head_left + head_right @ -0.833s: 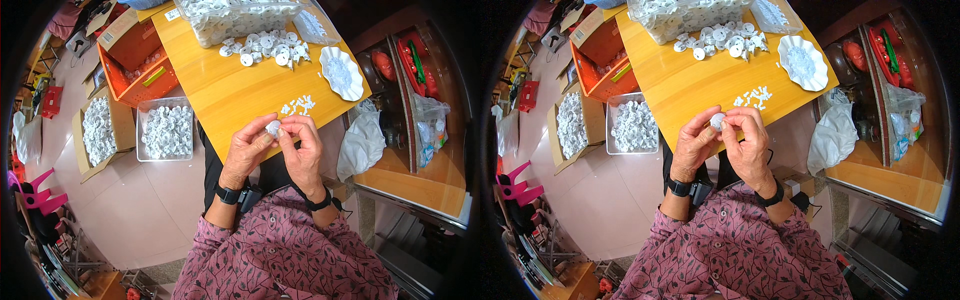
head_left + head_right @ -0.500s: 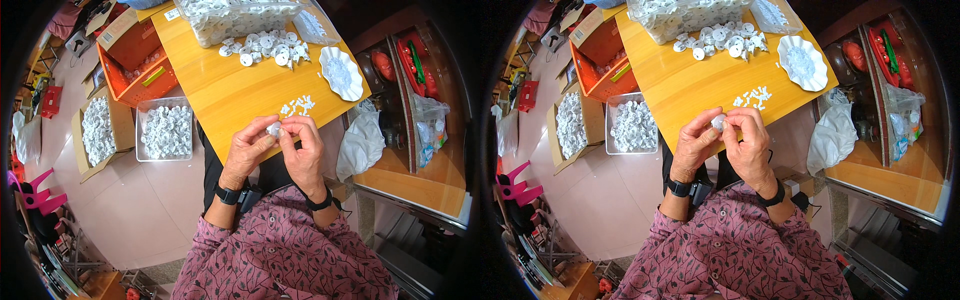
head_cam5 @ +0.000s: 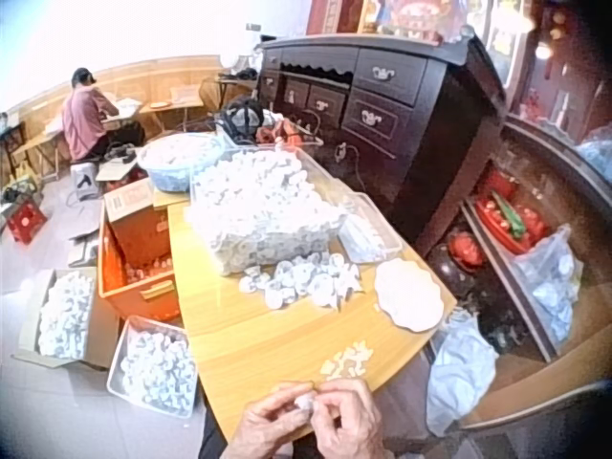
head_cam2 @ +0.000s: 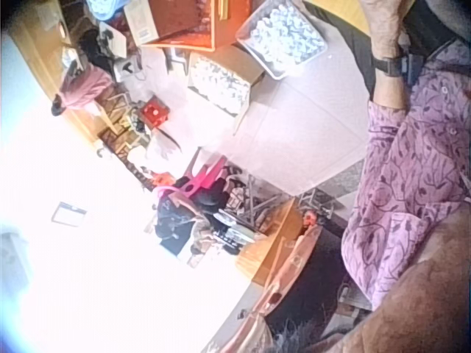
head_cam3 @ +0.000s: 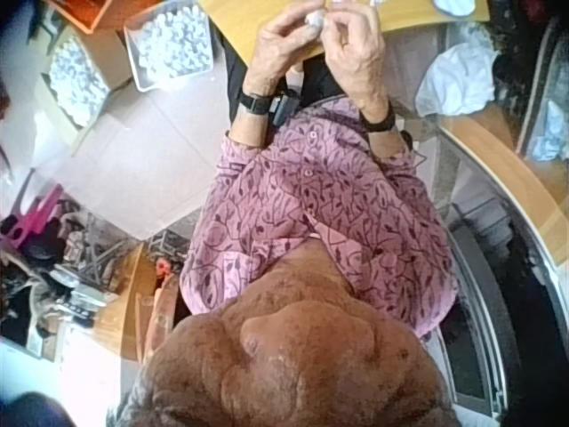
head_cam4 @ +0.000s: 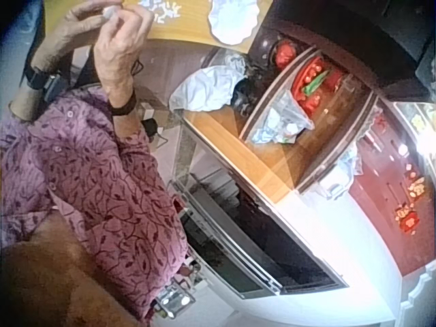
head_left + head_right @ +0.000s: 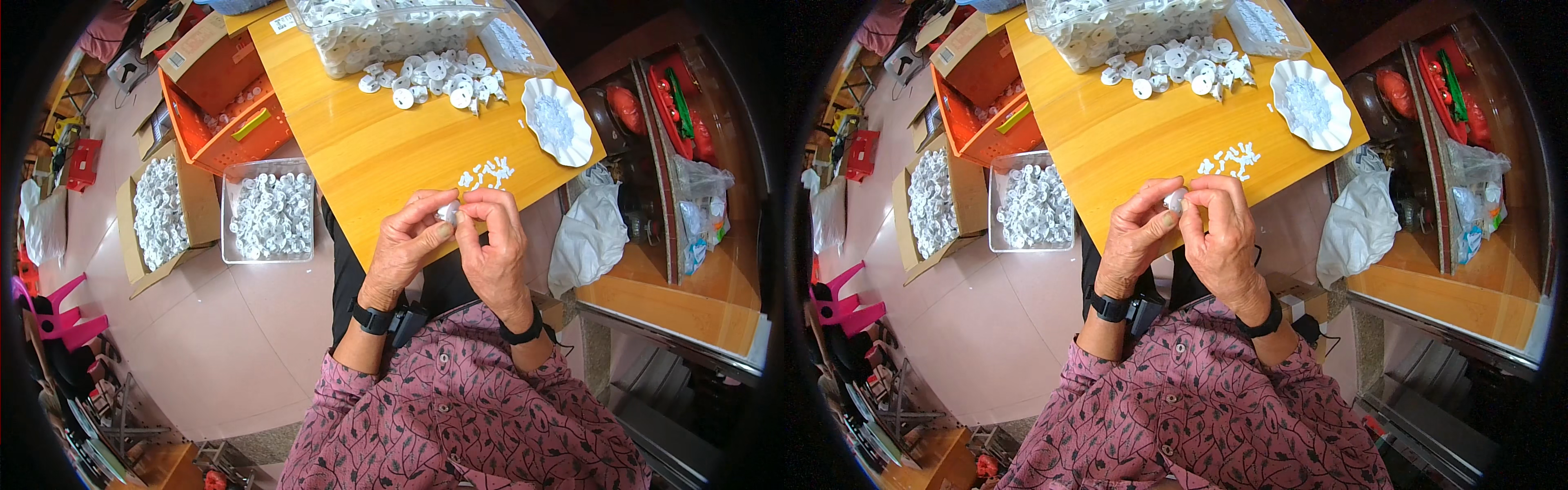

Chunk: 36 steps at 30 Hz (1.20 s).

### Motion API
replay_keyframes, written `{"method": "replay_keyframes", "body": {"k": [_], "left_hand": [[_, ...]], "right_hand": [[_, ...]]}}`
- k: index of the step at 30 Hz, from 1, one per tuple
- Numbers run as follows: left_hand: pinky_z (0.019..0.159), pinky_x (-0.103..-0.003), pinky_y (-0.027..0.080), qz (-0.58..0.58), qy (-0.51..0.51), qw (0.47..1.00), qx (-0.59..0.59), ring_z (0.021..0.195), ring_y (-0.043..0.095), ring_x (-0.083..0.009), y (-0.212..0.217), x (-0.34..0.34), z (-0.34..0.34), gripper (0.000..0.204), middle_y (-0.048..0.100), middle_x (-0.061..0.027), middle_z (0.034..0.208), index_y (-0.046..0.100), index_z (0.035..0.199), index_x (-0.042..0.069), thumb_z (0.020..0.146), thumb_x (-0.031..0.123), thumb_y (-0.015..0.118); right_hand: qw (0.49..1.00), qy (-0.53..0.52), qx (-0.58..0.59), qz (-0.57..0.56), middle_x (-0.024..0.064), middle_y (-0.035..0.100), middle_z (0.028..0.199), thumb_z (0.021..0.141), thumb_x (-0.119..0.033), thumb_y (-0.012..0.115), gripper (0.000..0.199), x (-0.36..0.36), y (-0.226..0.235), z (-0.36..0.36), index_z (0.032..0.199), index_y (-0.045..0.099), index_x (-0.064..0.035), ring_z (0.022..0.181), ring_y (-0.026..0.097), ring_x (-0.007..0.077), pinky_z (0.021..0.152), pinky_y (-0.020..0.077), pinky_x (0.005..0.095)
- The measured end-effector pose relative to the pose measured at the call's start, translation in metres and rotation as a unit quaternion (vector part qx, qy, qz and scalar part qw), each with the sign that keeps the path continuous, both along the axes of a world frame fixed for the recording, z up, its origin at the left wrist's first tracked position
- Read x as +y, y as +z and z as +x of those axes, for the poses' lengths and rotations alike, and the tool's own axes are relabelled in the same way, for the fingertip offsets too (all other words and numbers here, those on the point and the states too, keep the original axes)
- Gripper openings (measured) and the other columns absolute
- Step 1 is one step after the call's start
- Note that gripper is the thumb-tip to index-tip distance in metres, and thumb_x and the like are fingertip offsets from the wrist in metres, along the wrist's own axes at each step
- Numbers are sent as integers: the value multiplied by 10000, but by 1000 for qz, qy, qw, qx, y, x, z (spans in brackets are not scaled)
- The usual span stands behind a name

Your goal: Manual assembly of small white plastic components at a table.

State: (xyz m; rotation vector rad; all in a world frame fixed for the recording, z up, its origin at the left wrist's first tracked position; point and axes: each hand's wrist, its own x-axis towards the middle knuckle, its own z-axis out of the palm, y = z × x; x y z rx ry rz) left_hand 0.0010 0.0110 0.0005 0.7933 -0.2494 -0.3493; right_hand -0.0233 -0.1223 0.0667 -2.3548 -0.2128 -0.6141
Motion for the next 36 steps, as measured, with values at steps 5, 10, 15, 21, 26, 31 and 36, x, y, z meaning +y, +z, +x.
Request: {"method": "replay_keyframes", "body": {"k": [5, 10, 15, 21, 26, 31, 36], "left_hand": [[971, -299, 493, -43, -24, 995, 86, 1087, 572, -147, 4, -1, -3, 407, 572, -51, 1172, 560, 1290, -4, 893, -11, 654], [955, -313, 513, -78, -37, 991, 98, 1067, 599, -153, 1, -1, -2, 377, 615, -68, 1141, 544, 1267, -10, 903, -12, 642], [948, -320, 521, -96, -46, 989, 104, 1067, 603, -154, 0, 0, -2, 363, 621, -75, 1141, 548, 1255, -8, 905, -10, 641], [960, -319, 511, -92, -40, 989, 108, 1072, 601, -154, 2, 0, -2, 358, 624, -76, 1137, 552, 1251, -9, 904, -13, 641], [971, -302, 489, -87, -33, 991, 97, 1066, 597, -149, 4, -1, -2, 360, 616, -65, 1139, 567, 1241, -7, 891, -27, 650], [957, -285, 483, -68, -18, 993, 92, 1069, 577, -148, -3, -2, -3, 343, 572, -53, 1153, 604, 1202, -3, 867, -40, 671], [956, -282, 476, -56, -4, 997, 59, 1077, 564, -155, -2, -3, -1, 336, 551, -62, 1159, 622, 1183, -2, 855, -42, 681]], "right_hand": [[1000, 4, 16, 21, 171, 584, 972, 806, 37, 651, 165, 0, -1, -2, 933, 552, 1, 867, 611, 336, 753, 514, 403], [996, -5, 38, 76, 167, 586, 983, 834, 23, 645, 134, 2, -2, -3, 931, 554, 4, 840, 626, 301, 728, 525, 376], [994, -6, 40, 105, 161, 588, 993, 859, 14, 635, 110, 3, -5, -2, 933, 553, 3, 806, 633, 270, 701, 532, 353], [998, 8, 14, 58, 164, 585, 989, 847, 20, 637, 131, 2, -5, -2, 940, 547, 5, 818, 628, 286, 705, 530, 362], [1000, 4, 8, 29, 168, 584, 971, 826, 36, 639, 159, 2, -7, -2, 945, 538, 5, 829, 620, 313, 710, 524, 382], [1000, 16, 4, 5, 169, 582, 959, 813, 45, 637, 172, 1, -6, -2, 942, 534, -1, 829, 613, 329, 713, 516, 400], [1000, 16, 10, 6, 170, 577, 957, 809, 45, 639, 173, 0, -2, -2, 938, 533, 1, 829, 606, 335, 710, 510, 406]]}}
